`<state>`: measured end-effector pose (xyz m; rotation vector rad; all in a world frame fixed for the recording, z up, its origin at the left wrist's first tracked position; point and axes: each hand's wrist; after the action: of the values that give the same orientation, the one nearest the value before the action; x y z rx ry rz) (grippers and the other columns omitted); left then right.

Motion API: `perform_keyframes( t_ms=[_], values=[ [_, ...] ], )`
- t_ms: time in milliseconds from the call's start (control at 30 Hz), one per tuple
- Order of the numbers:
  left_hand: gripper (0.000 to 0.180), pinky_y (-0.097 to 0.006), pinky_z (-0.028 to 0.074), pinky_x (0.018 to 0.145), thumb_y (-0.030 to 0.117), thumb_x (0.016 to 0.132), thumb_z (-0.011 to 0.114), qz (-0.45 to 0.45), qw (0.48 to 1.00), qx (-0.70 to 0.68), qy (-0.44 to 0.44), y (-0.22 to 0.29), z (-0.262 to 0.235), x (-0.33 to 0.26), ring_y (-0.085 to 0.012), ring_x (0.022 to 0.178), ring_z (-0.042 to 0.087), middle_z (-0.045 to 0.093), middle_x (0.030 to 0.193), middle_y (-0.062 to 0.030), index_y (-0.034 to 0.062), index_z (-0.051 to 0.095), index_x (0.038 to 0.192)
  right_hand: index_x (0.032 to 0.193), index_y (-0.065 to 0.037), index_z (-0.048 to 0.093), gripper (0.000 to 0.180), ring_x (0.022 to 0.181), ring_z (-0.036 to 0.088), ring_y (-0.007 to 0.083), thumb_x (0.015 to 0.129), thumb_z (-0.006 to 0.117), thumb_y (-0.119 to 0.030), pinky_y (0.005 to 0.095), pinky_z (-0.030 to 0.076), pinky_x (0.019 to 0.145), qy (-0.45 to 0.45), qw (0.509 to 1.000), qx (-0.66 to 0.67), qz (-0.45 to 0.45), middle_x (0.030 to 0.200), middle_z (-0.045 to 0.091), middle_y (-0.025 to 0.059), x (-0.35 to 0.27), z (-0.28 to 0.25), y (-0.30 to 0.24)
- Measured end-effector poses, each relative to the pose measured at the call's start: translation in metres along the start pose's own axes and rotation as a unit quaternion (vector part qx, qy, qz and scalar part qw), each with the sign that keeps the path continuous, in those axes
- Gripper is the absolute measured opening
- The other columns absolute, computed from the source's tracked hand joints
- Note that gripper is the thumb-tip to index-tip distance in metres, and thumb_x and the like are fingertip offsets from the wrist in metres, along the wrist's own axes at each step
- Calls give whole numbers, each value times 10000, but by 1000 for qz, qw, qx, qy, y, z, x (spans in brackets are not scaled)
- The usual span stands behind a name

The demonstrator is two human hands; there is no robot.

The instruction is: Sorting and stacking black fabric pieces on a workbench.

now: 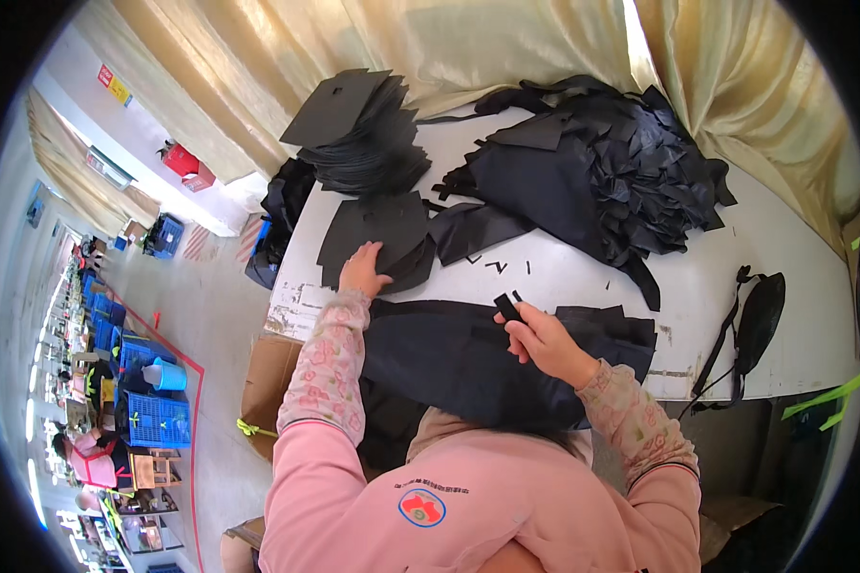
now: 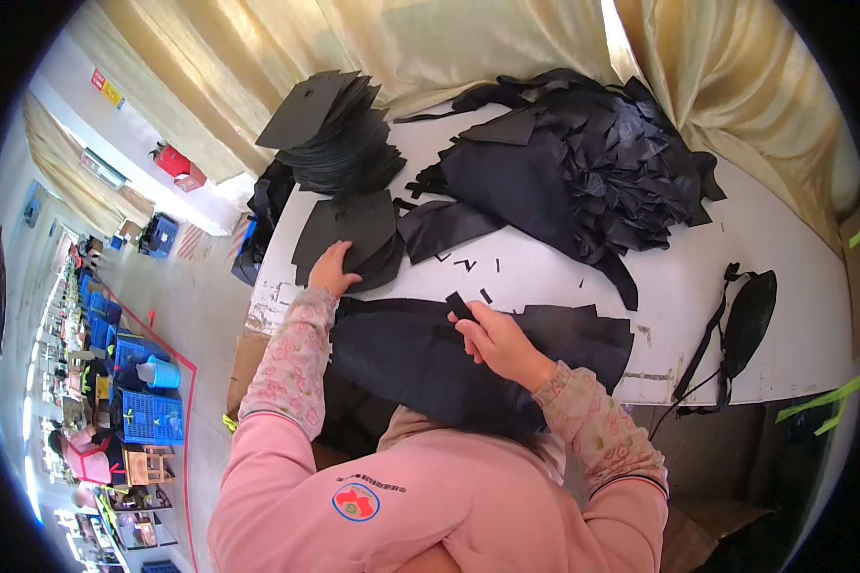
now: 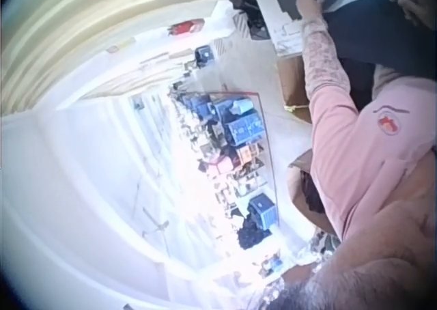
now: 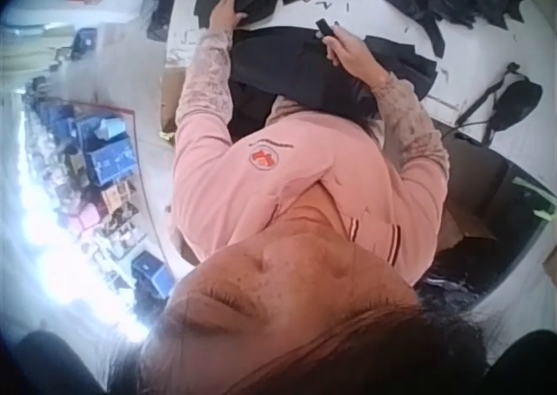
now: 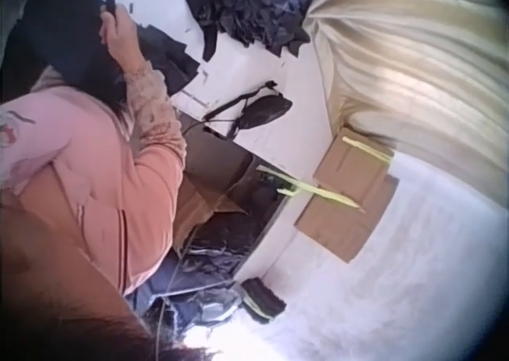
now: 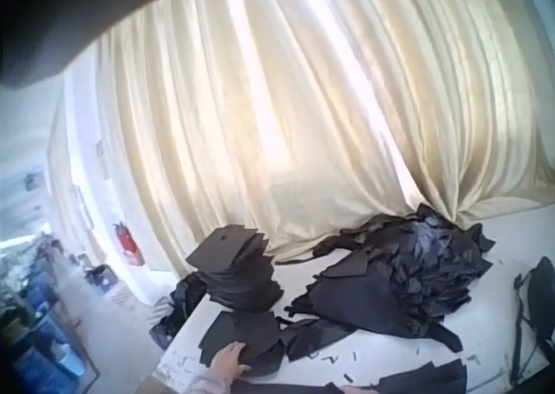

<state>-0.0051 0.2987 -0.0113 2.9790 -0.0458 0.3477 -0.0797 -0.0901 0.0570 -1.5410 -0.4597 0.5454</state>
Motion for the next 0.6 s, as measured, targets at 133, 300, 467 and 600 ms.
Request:
perform_keyframes(
  t_ms=[133,300,467,600],
  values=[
    [685,-407,454,1002,264,709,811,-18,994,-51,-96,-10,-5,14,-337,1204,548,583,1311,-134,114,520,1311,1071,-28,539,181,515,478,76,1027,440,-173,236,408,510,15,1000,-24,7,645,535,11,-1,-5,10],
    [581,-433,476,963,125,782,715,-19,987,-125,-96,-15,-34,9,-343,1106,607,639,1211,-167,124,528,1332,983,-29,510,158,502,486,98,1018,474,-179,267,404,492,37,999,-18,9,631,543,26,4,1,11],
    [403,-345,507,833,29,886,576,-21,941,-329,74,81,-105,-9,-248,949,664,682,1123,-141,32,555,1288,900,-9,526,143,542,503,127,950,576,-134,296,408,530,186,977,-56,-91,620,515,61,12,-4,12],
    [335,-230,467,781,-3,943,513,-20,805,-593,-18,144,-136,-39,-77,893,582,666,1061,-40,-48,540,1274,874,4,549,121,593,486,136,901,608,-98,290,406,564,275,935,-92,-205,656,545,89,34,-7,-2]
  ],
)
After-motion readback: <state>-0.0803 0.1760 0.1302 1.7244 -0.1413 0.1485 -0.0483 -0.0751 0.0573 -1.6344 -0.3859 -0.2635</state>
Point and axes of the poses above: each hand's wrist, its own x-axis towards the middle knuckle, its own z-axis out of the palm, y = z × x
